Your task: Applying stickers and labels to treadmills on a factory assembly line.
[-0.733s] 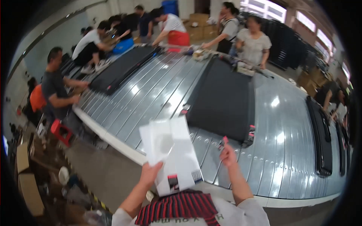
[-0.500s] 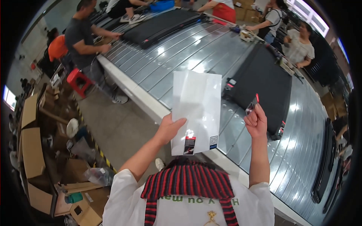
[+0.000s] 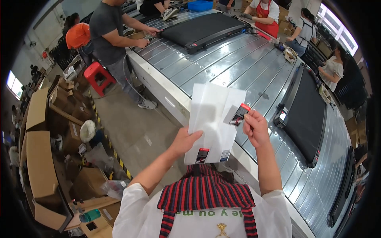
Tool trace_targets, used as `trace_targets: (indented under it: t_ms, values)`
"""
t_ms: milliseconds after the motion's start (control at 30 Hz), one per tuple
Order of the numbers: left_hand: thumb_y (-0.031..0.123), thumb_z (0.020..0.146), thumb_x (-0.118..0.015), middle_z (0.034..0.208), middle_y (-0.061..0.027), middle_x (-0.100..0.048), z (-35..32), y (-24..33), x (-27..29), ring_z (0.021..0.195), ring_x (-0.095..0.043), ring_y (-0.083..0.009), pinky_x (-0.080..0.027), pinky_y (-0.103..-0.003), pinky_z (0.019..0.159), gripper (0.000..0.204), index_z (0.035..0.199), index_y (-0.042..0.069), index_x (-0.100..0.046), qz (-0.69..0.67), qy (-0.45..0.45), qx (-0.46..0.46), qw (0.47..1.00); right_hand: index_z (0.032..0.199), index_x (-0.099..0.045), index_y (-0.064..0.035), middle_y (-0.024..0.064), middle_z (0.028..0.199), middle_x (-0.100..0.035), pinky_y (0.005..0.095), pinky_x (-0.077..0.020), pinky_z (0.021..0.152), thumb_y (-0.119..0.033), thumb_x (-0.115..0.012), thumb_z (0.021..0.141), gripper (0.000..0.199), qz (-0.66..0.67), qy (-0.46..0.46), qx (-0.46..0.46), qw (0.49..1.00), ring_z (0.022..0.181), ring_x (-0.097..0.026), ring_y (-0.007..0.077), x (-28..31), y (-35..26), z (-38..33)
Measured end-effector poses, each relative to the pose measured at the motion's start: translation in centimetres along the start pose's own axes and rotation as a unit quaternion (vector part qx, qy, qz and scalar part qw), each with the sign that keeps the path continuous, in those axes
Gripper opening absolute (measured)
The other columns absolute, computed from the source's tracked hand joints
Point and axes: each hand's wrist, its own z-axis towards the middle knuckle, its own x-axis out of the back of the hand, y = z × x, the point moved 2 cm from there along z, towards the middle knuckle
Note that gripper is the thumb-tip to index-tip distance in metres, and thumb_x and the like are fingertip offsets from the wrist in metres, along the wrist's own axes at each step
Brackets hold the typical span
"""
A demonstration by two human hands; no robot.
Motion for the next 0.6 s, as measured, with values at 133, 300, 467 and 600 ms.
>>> trace_targets:
  t_ms: [133, 300, 467, 600]
  values:
    - [0.014, 0.082, -0.051, 0.091, -0.0064, -0.060, 2.6, -2.1, 2.0, 0.083, -0.054, -0.0125, -0.043, -0.026, 0.075, 0.029, 0.105, -0.003, -0.052, 0.006, 0.012, 0.043, 0.999, 0.075, -0.049, -0.0059, -0.0011, 0.047, -0.043, 0.0181, -0.0244, 0.034, -0.008, -0.055, 0.079, 0.008, -0.058, 0.055, 0.014, 0.997, 0.034, -0.032, 0.0049, 0.5, 0.7, 2.3]
    - [0.018, 0.084, -0.049, 0.085, -0.0087, -0.061, 8.3, -0.7, 5.2, 0.079, -0.055, -0.0109, -0.044, -0.027, 0.070, 0.027, 0.102, -0.002, -0.052, 0.164, -0.022, -0.046, 0.985, 0.077, -0.052, -0.0055, -0.0021, 0.050, -0.043, 0.0180, -0.0242, 0.034, -0.009, -0.057, 0.078, 0.006, -0.040, 0.123, 0.117, 0.985, 0.037, -0.034, 0.0047, 5.4, -0.9, 6.7]
    - [0.016, 0.085, -0.047, 0.076, -0.0111, -0.060, 12.3, 1.6, 11.4, 0.069, -0.058, -0.0145, -0.046, -0.027, 0.063, 0.023, 0.101, 0.002, -0.053, 0.298, -0.012, -0.021, 0.954, 0.079, -0.056, -0.0036, -0.0018, 0.053, -0.046, 0.0175, -0.0257, 0.035, -0.008, -0.058, 0.077, 0.006, 0.078, 0.192, 0.105, 0.973, 0.043, -0.038, 0.0043, 6.1, 2.1, 13.9]
    - [0.013, 0.083, -0.049, 0.078, -0.0128, -0.060, 14.7, 2.2, 15.5, 0.071, -0.060, -0.0201, -0.046, -0.030, 0.064, 0.020, 0.099, 0.005, -0.055, 0.331, 0.004, 0.003, 0.944, 0.078, -0.058, -0.0044, -0.0017, 0.060, -0.051, 0.0184, -0.0312, 0.043, -0.011, -0.063, 0.073, 0.010, 0.033, 0.129, 0.045, 0.990, 0.049, -0.043, 0.0052, 3.4, 4.0, 20.9]
